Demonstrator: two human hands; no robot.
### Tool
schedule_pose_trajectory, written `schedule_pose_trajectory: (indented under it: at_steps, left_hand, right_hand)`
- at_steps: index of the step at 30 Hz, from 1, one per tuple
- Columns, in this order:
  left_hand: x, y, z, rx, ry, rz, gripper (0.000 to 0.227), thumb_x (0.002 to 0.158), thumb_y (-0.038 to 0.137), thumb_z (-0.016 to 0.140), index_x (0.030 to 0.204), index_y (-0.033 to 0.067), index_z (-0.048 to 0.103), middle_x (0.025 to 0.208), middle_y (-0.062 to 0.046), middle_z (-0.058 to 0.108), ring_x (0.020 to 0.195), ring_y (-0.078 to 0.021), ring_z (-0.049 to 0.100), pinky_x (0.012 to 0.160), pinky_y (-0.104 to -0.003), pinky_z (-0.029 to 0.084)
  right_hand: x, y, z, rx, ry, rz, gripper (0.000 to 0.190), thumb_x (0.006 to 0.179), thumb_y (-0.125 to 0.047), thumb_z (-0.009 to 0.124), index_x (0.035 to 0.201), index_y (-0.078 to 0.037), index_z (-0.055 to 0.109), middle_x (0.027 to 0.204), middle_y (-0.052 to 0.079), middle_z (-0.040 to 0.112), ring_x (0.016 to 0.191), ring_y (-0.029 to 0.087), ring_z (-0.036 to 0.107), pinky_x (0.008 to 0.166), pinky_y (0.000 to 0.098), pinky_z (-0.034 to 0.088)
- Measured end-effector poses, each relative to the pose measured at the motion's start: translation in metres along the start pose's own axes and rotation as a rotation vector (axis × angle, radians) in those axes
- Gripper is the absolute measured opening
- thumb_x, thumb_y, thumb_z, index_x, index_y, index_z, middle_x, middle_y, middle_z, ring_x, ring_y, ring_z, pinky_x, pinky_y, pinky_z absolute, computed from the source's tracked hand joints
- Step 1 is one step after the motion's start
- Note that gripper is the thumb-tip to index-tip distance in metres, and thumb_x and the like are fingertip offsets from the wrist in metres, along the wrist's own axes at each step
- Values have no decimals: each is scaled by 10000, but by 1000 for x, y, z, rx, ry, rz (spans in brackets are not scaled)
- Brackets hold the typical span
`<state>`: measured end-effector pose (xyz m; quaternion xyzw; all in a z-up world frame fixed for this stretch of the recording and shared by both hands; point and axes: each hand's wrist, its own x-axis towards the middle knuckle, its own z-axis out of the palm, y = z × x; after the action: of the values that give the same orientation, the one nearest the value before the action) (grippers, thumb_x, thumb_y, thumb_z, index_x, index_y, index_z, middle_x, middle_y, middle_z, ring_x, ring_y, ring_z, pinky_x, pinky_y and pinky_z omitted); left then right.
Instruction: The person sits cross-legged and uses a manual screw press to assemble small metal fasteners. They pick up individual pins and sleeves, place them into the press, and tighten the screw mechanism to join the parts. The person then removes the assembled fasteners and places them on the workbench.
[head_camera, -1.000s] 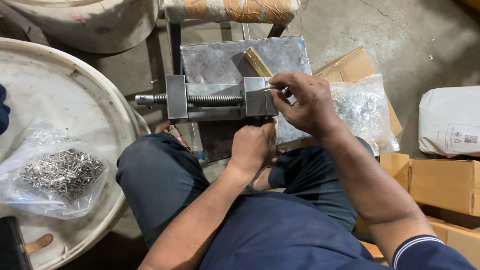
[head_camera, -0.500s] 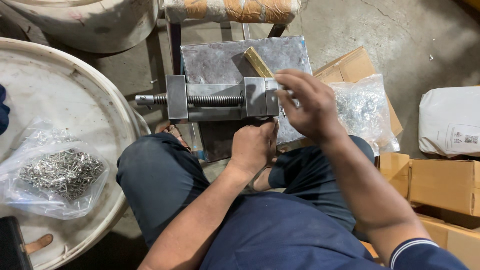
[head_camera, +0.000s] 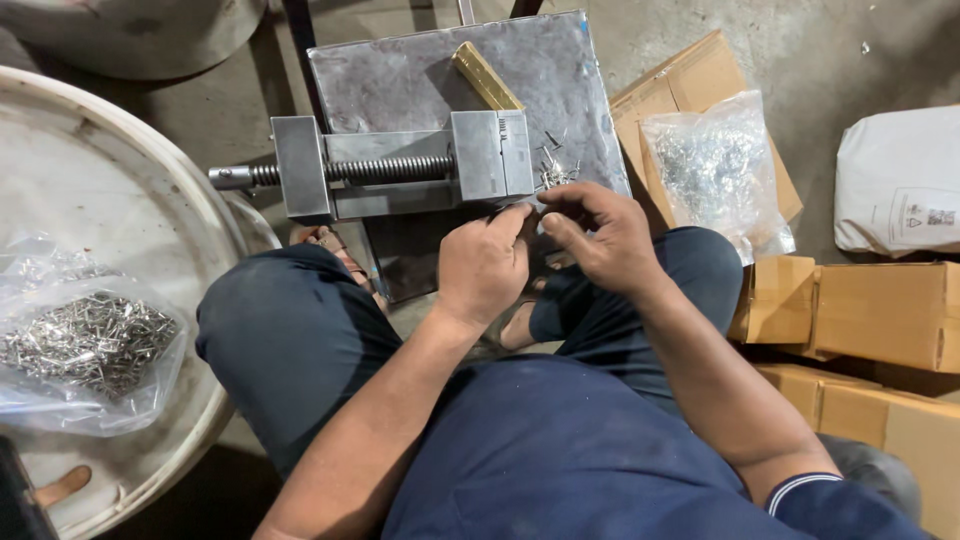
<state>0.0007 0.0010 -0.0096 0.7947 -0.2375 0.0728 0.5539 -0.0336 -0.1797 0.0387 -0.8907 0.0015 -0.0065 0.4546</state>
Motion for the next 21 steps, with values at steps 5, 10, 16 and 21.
schedule_pose_trajectory:
  at_steps: [5,10,16,21]
  left_hand:
    - [-1,-5,1,38,-115,-24,198,823,70,618,985,74,730,762,-178,696,704,-391,671,637,-493,521]
    - [5,-7,-5,-38,-136,-5,188,840,143,652,995,85,741,754,-177,692,700,-395,670,619,-499,515]
    - [7,0,-12,-177,-192,-195,197,946,269,671,1041,126,767,741,-150,709,696,-356,696,614,-448,530]
    - [10,4,-15,-144,-209,-166,249,929,324,697,1039,109,758,785,-100,754,676,-310,723,614,-405,553]
  right_hand:
    - [6,-1,-3,-154,-29,-156,187,953,-95,759,1131,-43,733,935,75,714,790,148,689,733,273,546]
    - [12,-3,-9,-218,-49,-219,135,912,-106,768,1022,-51,714,911,81,699,807,182,700,730,290,547]
    - [22,-19,-5,-141,90,-257,102,977,-94,714,1012,-27,645,917,93,663,802,211,647,736,313,525]
    - [54,-44,-8,-285,143,-309,83,998,-100,697,1018,-28,660,922,104,681,821,230,688,752,324,543]
